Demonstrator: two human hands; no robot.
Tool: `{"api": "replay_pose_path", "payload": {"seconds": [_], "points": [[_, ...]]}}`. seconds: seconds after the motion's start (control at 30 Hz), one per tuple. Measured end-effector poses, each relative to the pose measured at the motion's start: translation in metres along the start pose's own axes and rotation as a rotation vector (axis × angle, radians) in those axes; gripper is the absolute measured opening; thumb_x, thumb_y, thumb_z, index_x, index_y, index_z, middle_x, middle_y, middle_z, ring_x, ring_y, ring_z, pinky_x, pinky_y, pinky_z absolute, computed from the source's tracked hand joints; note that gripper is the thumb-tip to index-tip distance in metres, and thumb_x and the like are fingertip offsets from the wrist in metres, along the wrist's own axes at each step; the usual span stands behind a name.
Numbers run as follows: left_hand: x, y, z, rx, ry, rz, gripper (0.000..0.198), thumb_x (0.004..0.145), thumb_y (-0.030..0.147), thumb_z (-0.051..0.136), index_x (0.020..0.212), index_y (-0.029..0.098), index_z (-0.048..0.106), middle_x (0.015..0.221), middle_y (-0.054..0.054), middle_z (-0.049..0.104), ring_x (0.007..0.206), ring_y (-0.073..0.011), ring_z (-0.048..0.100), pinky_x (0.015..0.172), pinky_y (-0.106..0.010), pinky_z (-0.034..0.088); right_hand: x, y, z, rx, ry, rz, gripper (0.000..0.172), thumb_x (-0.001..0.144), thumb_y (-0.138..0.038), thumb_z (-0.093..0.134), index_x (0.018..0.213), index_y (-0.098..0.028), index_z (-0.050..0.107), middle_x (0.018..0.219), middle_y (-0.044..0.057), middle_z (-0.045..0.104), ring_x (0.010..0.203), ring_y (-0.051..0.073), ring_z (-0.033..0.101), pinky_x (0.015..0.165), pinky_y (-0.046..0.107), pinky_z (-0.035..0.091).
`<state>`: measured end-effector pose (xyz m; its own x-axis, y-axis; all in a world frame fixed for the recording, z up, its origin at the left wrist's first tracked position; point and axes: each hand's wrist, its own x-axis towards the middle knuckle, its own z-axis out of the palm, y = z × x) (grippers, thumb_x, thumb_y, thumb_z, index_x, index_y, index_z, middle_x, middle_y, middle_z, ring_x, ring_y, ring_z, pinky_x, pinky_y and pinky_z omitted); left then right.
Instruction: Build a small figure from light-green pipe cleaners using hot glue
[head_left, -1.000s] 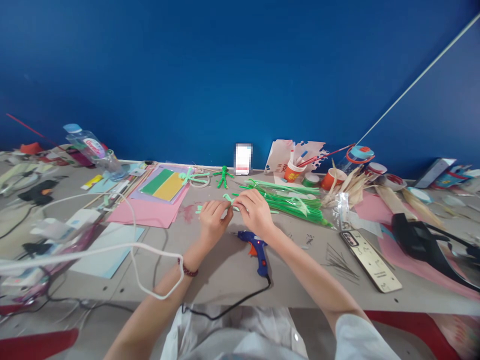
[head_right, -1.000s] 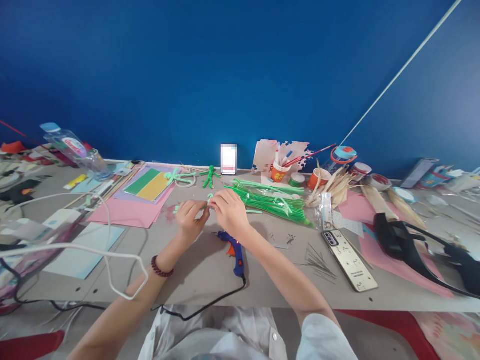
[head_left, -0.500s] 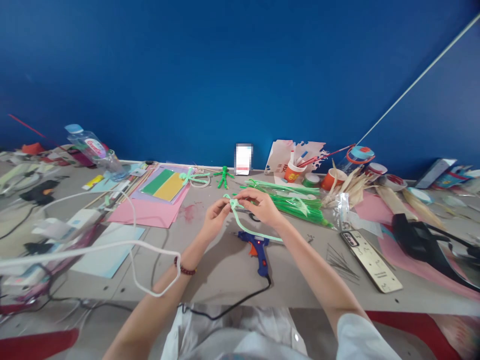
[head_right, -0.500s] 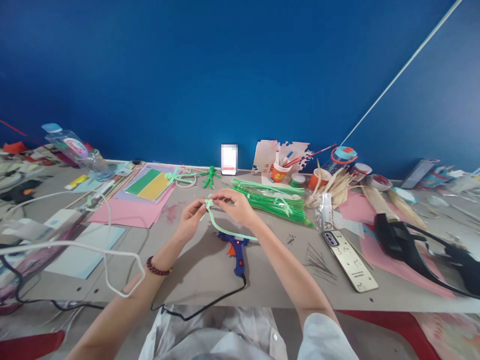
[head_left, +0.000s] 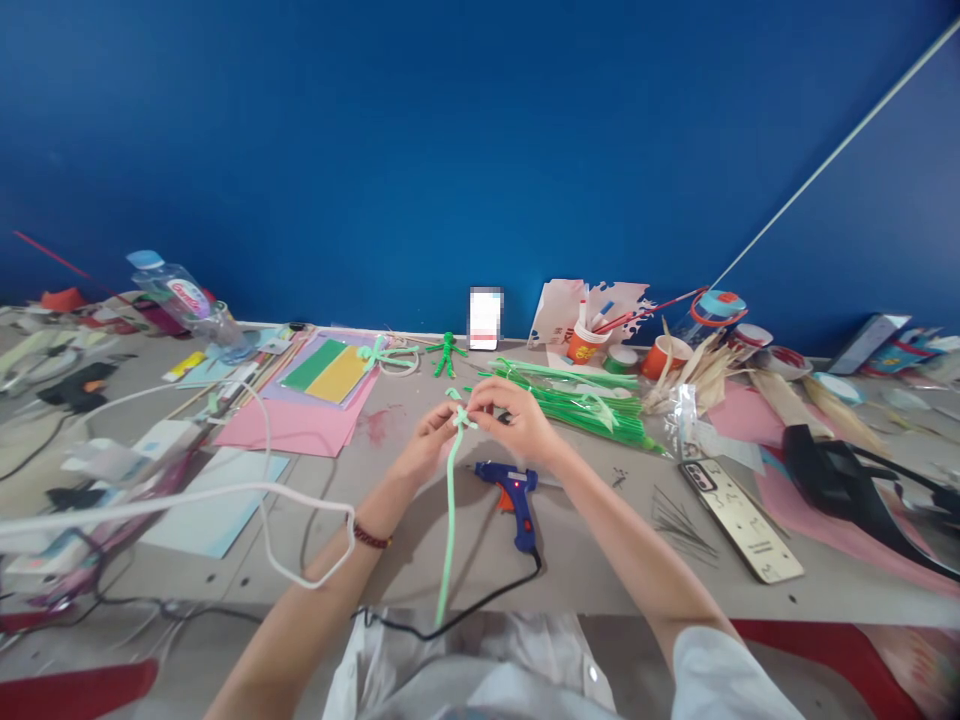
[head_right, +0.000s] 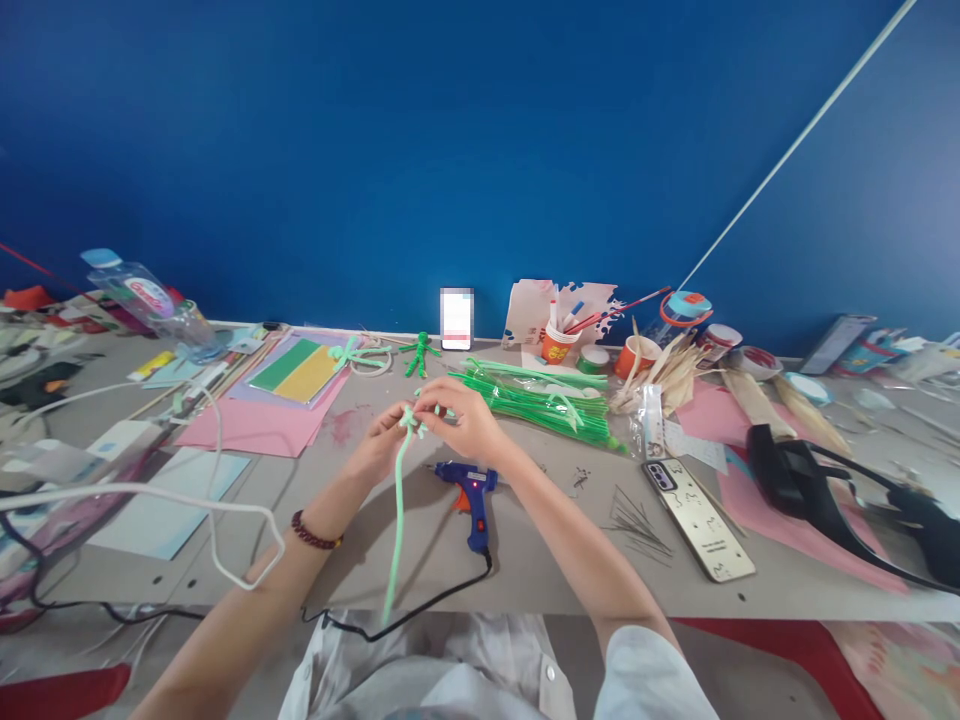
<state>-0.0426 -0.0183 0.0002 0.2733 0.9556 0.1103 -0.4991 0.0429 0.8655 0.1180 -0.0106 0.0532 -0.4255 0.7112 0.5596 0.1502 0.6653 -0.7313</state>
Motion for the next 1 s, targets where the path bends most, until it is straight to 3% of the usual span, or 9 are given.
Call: {"api": "replay_pose_path", "payload": {"seconds": [0.2, 0.37, 0.5, 0.63, 0.77, 0.87, 1.0], "points": [[-0.002, 0.003, 0.003, 0.019, 0.033, -0.018, 0.032, 0.06, 0.042, 0.077, 0.073, 0.017, 0.062, 0.063, 0.002, 0.054, 0.059, -0.01, 0.047, 0.059, -0.023, 0.037, -0.002, -0.001, 0.003, -0.023, -0.014, 0.058, 0.01, 0.084, -0.021, 0.051, 0.076, -0.019, 0.057, 0.082, 0.004, 0.057, 0.079, 0.015, 0.055, 0.069, 0.029, 0.047], [0.0, 0.003, 0.005, 0.062, 0.073, -0.023, 0.036, 0.062, 0.046, 0.075, 0.073, 0.015, 0.062, 0.068, -0.002, 0.056, 0.065, -0.013, 0.051, 0.061, -0.026, 0.04, -0.001, 0.011, 0.002, 0.156, -0.054, 0.167, 0.015, 0.084, -0.033, 0.055, 0.083, -0.019, 0.061, 0.088, 0.004, 0.057, 0.077, 0.014, 0.056, 0.067, 0.027, 0.048], [0.001, 0.002, 0.01, -0.004, 0.013, -0.073, 0.032, 0.068, 0.044, 0.071, 0.072, 0.015, 0.058, 0.056, 0.002, 0.047, 0.051, -0.0093, 0.045, 0.052, -0.025, 0.038, 0.001, 0.016, 0.002, 0.286, -0.01, 0.282, 0.026, 0.081, -0.043, 0.056, 0.075, -0.018, 0.061, 0.077, 0.002, 0.056, 0.064, 0.012, 0.053, 0.06, 0.026, 0.047], [0.0, 0.002, 0.012, -0.009, -0.003, -0.141, 0.028, 0.074, 0.042, 0.066, 0.074, 0.016, 0.054, 0.049, 0.005, 0.044, 0.04, -0.0062, 0.038, 0.041, -0.021, 0.032, 0.001, 0.013, 0.0, 0.296, 0.057, 0.377, 0.024, 0.079, -0.041, 0.059, 0.08, -0.017, 0.061, 0.072, 0.001, 0.058, 0.06, 0.011, 0.053, 0.057, 0.025, 0.045], [-0.001, 0.001, 0.01, 0.051, -0.009, -0.198, 0.032, 0.075, 0.044, 0.064, 0.07, 0.016, 0.051, 0.048, 0.006, 0.043, 0.037, -0.0046, 0.035, 0.036, -0.019, 0.027, 0.001, 0.008, -0.004, 0.111, 0.061, 0.27, 0.019, 0.078, -0.033, 0.062, 0.09, -0.019, 0.065, 0.09, 0.005, 0.062, 0.073, 0.013, 0.057, 0.063, 0.025, 0.047], [-0.001, 0.002, 0.008, 0.106, 0.018, -0.188, 0.031, 0.073, 0.043, 0.067, 0.073, 0.015, 0.054, 0.05, 0.005, 0.045, 0.039, -0.0038, 0.036, 0.037, -0.018, 0.027, 0.001, 0.006, -0.007, -0.005, -0.022, 0.193, 0.012, 0.079, -0.028, 0.061, 0.08, -0.018, 0.067, 0.087, 0.005, 0.063, 0.077, 0.015, 0.059, 0.064, 0.025, 0.048], [0.0, 0.005, 0.008, 0.142, 0.047, -0.157, 0.029, 0.07, 0.04, 0.07, 0.077, 0.015, 0.059, 0.053, 0.004, 0.049, 0.042, -0.0039, 0.039, 0.039, -0.018, 0.027, 0.001, 0.005, -0.011, -0.067, -0.052, 0.155, 0.011, 0.082, -0.022, 0.056, 0.081, -0.019, 0.066, 0.088, 0.005, 0.064, 0.08, 0.015, 0.06, 0.066, 0.026, 0.049]]}}
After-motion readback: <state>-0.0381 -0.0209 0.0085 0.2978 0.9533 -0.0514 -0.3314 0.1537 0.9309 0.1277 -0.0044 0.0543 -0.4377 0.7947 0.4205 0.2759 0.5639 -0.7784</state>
